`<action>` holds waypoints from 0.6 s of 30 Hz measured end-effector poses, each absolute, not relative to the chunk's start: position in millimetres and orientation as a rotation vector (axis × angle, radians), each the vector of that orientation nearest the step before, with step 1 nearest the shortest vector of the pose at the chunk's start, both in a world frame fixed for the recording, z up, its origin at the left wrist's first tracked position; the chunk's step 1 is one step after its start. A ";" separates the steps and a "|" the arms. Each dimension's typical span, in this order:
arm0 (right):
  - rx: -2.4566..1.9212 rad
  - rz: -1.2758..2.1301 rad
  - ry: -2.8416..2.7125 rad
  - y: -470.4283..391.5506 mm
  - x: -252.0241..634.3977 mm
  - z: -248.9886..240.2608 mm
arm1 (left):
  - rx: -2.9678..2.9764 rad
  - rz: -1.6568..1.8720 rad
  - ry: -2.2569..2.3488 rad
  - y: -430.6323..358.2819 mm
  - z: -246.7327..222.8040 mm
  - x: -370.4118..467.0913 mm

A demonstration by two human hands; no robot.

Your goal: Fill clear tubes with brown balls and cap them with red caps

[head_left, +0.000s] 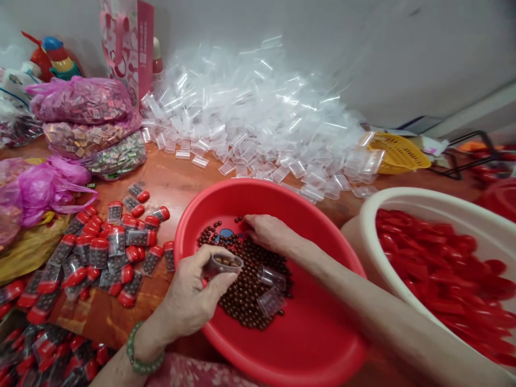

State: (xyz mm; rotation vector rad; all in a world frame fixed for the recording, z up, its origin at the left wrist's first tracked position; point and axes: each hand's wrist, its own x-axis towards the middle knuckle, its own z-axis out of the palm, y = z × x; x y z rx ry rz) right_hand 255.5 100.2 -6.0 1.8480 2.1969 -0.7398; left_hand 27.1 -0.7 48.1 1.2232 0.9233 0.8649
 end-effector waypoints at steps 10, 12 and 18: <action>2.257 -1.620 2.412 65.3 244.7 37.9 | 1.162 0.946 1.070 3.3 51.4 41.8; 2.300 -1.856 2.367 47.9 232.7 45.9 | 1.154 0.933 1.078 1.2 54.2 43.8; 2.523 -2.224 2.319 13.8 205.8 52.8 | 0.929 0.856 0.944 -8.9 54.3 46.3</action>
